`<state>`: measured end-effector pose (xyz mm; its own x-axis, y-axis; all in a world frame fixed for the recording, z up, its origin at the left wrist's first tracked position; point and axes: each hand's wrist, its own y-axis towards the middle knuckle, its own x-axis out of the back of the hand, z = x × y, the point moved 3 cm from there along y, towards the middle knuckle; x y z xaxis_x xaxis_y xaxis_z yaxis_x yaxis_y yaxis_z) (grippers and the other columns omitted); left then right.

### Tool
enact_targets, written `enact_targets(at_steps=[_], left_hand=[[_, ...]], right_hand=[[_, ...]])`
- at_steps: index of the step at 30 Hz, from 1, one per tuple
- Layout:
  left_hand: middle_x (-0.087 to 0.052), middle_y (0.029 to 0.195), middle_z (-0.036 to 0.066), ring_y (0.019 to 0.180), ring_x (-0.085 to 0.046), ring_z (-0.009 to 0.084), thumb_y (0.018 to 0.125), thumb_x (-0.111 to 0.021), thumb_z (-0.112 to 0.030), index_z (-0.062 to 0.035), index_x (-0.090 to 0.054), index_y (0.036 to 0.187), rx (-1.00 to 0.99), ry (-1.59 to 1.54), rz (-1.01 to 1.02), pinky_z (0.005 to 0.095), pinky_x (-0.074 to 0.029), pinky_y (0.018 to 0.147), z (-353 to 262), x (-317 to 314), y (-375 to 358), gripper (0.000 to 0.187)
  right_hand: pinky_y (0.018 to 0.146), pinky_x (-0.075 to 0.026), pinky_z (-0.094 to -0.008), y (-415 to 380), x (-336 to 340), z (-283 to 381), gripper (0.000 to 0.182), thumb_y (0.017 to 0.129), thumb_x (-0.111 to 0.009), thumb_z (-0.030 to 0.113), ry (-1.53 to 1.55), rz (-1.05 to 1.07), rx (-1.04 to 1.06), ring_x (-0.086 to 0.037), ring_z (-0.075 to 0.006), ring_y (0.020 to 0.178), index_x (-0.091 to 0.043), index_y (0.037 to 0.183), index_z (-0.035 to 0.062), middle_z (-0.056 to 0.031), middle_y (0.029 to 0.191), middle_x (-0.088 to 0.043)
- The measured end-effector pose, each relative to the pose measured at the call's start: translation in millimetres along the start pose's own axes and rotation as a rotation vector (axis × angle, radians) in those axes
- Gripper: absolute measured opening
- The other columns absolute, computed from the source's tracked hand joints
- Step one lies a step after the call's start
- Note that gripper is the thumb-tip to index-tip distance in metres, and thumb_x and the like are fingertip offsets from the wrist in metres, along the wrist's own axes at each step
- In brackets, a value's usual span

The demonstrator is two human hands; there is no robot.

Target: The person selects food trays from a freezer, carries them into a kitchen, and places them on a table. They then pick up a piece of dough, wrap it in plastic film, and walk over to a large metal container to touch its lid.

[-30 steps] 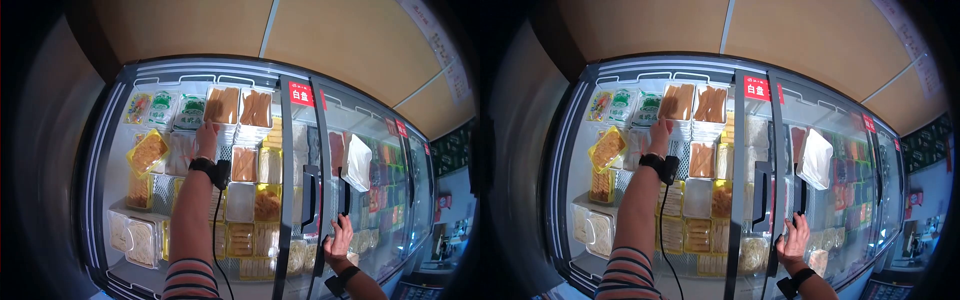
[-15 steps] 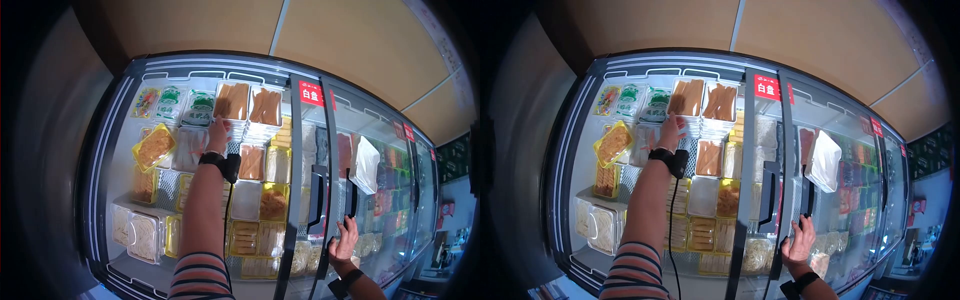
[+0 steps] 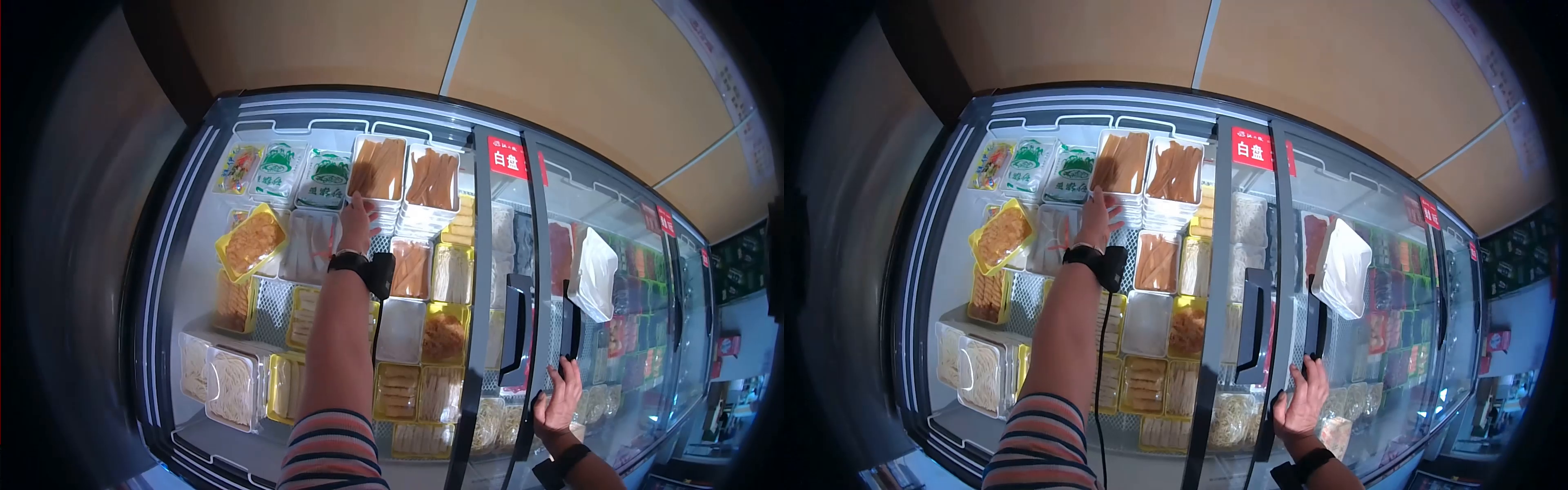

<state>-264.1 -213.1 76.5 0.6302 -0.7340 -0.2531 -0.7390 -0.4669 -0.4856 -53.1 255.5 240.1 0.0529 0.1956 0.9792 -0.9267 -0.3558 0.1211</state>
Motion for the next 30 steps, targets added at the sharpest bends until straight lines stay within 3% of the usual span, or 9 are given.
enact_targets(at_steps=[9,16,19,22,24,25,26,28,30], left_hand=[[-0.05,0.1,0.004,0.101,-0.058,0.0263,0.096,-0.042,-0.052,-0.0108,-0.05,0.101,0.009,-0.063,0.002,0.0557,-0.047,0.077,6,4,4,0.043],[-0.051,0.104,0.006,0.097,-0.057,0.0238,0.094,-0.043,-0.055,-0.009,-0.053,0.104,-0.002,-0.065,0.027,0.0556,-0.045,0.077,7,7,5,0.048],[-0.049,0.098,0.003,0.098,-0.058,0.0257,0.091,-0.049,-0.055,-0.0099,-0.052,0.101,0.039,-0.03,-0.042,0.0542,-0.048,0.076,0,16,-6,0.046],[-0.053,0.1,0.007,0.099,-0.057,0.028,0.087,-0.057,-0.053,-0.0037,-0.054,0.098,0.068,0.201,0.012,0.0502,-0.048,0.077,-15,31,-6,0.05],[-0.056,0.11,0.016,0.103,-0.055,0.0321,0.084,-0.061,-0.049,0.003,-0.054,0.092,-0.381,0.81,-0.254,0.0462,-0.048,0.077,-33,46,8,0.053],[-0.051,0.121,0.029,0.108,-0.051,0.041,0.084,-0.063,-0.041,0.0091,-0.054,0.097,-0.506,0.874,-0.243,0.0459,-0.045,0.086,-46,39,6,0.053],[-0.051,0.121,0.029,0.108,-0.051,0.041,0.084,-0.063,-0.041,0.0091,-0.054,0.097,-0.502,0.873,-0.246,0.0459,-0.045,0.086,-49,23,7,0.053],[-0.048,0.126,0.028,0.114,-0.047,0.0407,0.082,-0.065,-0.044,0.0081,-0.05,0.109,-1.012,0.92,-0.469,0.0484,-0.039,0.093,-53,-9,0,0.061],[-0.048,0.125,0.027,0.115,-0.046,0.0404,0.08,-0.066,-0.046,0.0085,-0.046,0.116,-0.998,1.038,-0.498,0.0481,-0.035,0.097,-43,-27,-2,0.068]], right_hand=[[0.106,-0.024,-0.0544,1,2,1,0.051,0.074,-0.052,0.017,0.015,-0.004,-0.007,-0.032,-0.044,0.13,-0.049,0.123,0.0042,-0.0209,0.136,-0.04],[0.106,-0.025,-0.0541,2,3,0,0.051,0.074,-0.052,0.018,0.009,-0.013,0.001,-0.033,-0.0435,0.129,-0.049,0.124,0.005,-0.0203,0.135,-0.04],[0.105,-0.025,-0.0539,2,3,1,0.05,0.075,-0.052,0.019,0.011,-0.018,-0.001,-0.034,-0.0432,0.129,-0.049,0.124,0.0061,-0.0198,0.136,-0.041],[0.105,-0.025,-0.0538,2,2,1,0.05,0.075,-0.052,0.019,0.019,-0.029,0.006,-0.034,-0.0429,0.129,-0.049,0.124,0.0061,-0.0195,0.136,-0.041],[0.105,-0.025,-0.0538,2,4,1,0.05,0.075,-0.052,0.019,0.013,-0.02,-0.005,-0.034,-0.0431,0.129,-0.048,0.124,0.0061,-0.0198,0.136,-0.041],[0.105,-0.025,-0.0538,3,3,2,0.05,0.075,-0.052,0.019,0.007,-0.012,-0.007,-0.034,-0.0434,0.129,-0.048,0.124,0.0061,-0.02,0.135,-0.041],[0.105,-0.025,-0.0538,4,0,1,0.05,0.075,-0.052,0.019,0.006,-0.008,-0.004,-0.034,-0.0434,0.129,-0.048,0.124,0.0061,-0.02,0.135,-0.041],[0.105,-0.025,-0.0541,2,-1,-2,0.05,0.075,-0.052,0.018,0.011,-0.013,0.011,-0.034,-0.0444,0.129,-0.049,0.123,0.0051,-0.021,0.135,-0.041],[0.105,-0.025,-0.0544,3,-1,-1,0.05,0.075,-0.052,0.017,0.012,-0.01,0.012,-0.033,-0.0448,0.129,-0.049,0.123,0.004,-0.0215,0.135,-0.04]])
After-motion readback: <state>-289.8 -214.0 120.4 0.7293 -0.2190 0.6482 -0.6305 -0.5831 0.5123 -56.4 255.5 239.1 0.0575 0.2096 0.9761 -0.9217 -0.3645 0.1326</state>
